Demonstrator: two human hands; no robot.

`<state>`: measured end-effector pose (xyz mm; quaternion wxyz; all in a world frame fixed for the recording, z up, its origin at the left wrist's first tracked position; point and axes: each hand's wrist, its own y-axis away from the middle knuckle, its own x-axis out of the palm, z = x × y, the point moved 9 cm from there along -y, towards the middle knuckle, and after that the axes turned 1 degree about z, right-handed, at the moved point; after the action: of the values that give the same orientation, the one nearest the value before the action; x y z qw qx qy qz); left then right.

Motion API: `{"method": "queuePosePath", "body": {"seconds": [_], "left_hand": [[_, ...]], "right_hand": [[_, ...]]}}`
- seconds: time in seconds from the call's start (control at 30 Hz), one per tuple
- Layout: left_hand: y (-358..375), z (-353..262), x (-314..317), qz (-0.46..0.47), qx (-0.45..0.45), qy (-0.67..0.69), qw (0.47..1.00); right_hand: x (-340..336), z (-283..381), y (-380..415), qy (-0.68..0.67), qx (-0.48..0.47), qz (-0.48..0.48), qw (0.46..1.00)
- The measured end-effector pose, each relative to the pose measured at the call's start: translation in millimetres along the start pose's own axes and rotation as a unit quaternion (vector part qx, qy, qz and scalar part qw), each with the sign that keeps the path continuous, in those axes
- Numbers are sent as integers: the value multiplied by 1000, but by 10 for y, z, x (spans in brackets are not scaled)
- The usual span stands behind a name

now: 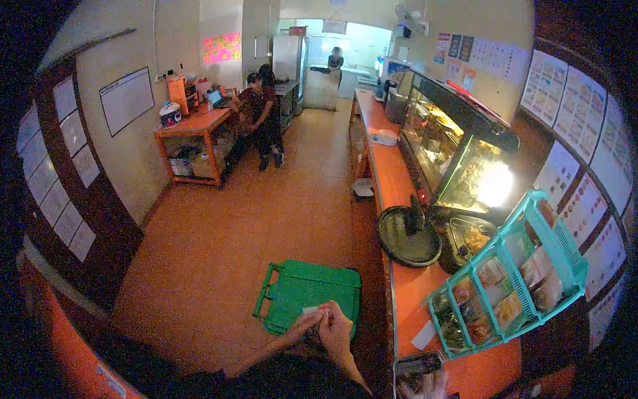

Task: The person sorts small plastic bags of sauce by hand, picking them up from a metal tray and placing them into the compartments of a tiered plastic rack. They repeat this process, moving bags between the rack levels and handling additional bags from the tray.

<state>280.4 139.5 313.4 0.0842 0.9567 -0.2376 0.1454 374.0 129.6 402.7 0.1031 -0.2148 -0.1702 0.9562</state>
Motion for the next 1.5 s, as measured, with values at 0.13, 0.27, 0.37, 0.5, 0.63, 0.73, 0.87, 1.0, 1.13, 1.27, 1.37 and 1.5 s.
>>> {"method": "queuePosePath", "body": {"seconds": [0.13,0.27,0.37,0.5,0.63,0.73,0.87,1.0,1.13,1.27,1.37,1.5], "left_hand": [[-107,261,-168,7,19,12,1000],[-96,164,-85,29,15,23,999],[-112,243,-100,16,16,29,999],[-117,211,-93,11,37,9,999],[-120,275,-100,9,-4,-1,1000],[-152,425,-144,10,10,24,1000],[-133,436,-96,18,-16,93,995],[-96,48,-53,11,20,130,991],[-72,-79,-27,82,10,300,950],[-18,-169,-55,104,-15,312,944],[-21,-102,-118,91,-27,311,946],[-66,-60,-150,94,-17,312,945]], "right_hand": [[-8,83,-8,-9,29,13,999],[-11,15,14,15,-3,-3,1000],[-19,-31,24,15,3,-14,1000],[-63,52,27,8,18,-15,1000],[-53,15,43,24,33,-12,999],[-96,-60,76,109,97,-10,989],[-179,63,73,243,142,28,959],[-352,-17,144,320,218,51,921],[-884,-497,263,222,250,14,942],[-2172,-1848,906,414,266,-126,861],[-2664,-1803,1097,431,323,-126,833],[-2858,-2256,1826,378,292,-137,868]]}}
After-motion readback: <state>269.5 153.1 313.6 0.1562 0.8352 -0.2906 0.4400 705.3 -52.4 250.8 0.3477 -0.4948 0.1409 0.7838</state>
